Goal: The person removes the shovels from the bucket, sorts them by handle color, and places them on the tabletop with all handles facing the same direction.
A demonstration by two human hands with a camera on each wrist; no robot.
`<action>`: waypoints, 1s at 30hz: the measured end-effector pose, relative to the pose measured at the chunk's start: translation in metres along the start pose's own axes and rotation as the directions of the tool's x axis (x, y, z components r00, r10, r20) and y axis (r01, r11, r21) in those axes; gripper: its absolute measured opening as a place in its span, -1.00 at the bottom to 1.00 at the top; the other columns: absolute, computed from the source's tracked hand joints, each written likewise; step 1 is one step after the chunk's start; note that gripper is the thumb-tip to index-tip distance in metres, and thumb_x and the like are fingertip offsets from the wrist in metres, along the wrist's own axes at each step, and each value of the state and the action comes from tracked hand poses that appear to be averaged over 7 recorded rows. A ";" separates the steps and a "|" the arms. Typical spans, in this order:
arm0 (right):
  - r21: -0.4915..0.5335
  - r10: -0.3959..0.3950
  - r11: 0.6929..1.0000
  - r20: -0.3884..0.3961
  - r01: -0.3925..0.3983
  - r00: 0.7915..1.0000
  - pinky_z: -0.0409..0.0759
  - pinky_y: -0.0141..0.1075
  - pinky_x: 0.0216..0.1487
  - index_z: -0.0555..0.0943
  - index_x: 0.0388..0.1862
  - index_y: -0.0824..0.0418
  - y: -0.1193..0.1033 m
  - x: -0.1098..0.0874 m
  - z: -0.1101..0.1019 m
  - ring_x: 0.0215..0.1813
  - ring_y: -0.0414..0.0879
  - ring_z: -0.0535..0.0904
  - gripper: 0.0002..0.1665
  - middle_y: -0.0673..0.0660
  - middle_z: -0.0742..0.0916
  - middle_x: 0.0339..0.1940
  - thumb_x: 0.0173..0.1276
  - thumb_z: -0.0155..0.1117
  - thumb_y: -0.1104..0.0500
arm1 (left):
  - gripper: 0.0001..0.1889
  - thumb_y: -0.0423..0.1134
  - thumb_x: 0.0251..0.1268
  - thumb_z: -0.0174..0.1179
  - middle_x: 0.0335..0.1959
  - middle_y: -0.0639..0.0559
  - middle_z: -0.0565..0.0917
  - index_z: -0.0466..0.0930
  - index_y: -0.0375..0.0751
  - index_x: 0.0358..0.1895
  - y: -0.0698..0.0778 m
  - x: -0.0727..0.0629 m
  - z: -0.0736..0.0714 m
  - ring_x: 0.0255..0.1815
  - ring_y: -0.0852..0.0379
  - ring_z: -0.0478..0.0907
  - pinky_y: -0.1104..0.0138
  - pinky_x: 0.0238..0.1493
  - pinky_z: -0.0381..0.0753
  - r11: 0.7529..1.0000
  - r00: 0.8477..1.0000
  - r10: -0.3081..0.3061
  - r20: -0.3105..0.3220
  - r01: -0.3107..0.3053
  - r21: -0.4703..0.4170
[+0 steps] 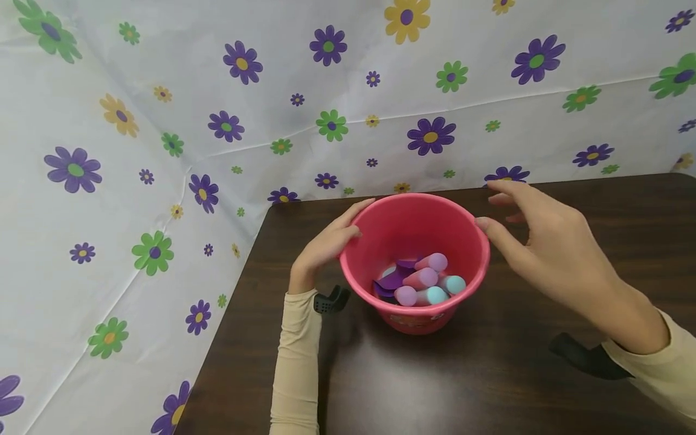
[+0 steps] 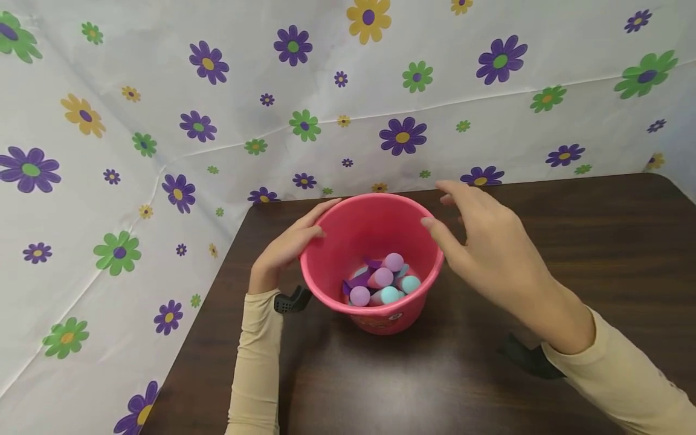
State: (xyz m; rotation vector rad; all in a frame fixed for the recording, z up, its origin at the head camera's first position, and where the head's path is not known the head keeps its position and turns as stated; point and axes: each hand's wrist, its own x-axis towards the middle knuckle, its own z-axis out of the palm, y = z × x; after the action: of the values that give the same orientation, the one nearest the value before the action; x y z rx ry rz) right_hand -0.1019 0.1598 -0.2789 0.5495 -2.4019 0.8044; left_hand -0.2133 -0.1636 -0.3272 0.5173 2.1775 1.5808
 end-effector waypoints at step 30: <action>0.044 0.020 0.998 0.518 -0.049 0.855 0.75 -0.13 -0.32 0.67 0.01 0.34 0.000 0.045 0.067 -0.45 -0.18 0.65 -0.59 0.05 0.76 -0.37 0.31 0.50 0.11 | -0.35 -0.42 0.42 -0.11 0.22 -0.18 0.55 0.22 -0.04 0.57 -0.003 0.003 0.000 -0.05 -0.41 0.69 -0.04 -0.09 0.74 0.999 0.999 0.043 0.002 -0.043 0.012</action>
State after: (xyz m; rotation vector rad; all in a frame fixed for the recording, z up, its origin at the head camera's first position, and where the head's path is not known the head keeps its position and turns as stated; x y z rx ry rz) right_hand -0.1614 0.1077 -0.2969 0.8370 -2.8924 0.8182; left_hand -0.2165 -0.1631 -0.3303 0.5724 2.1896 1.5904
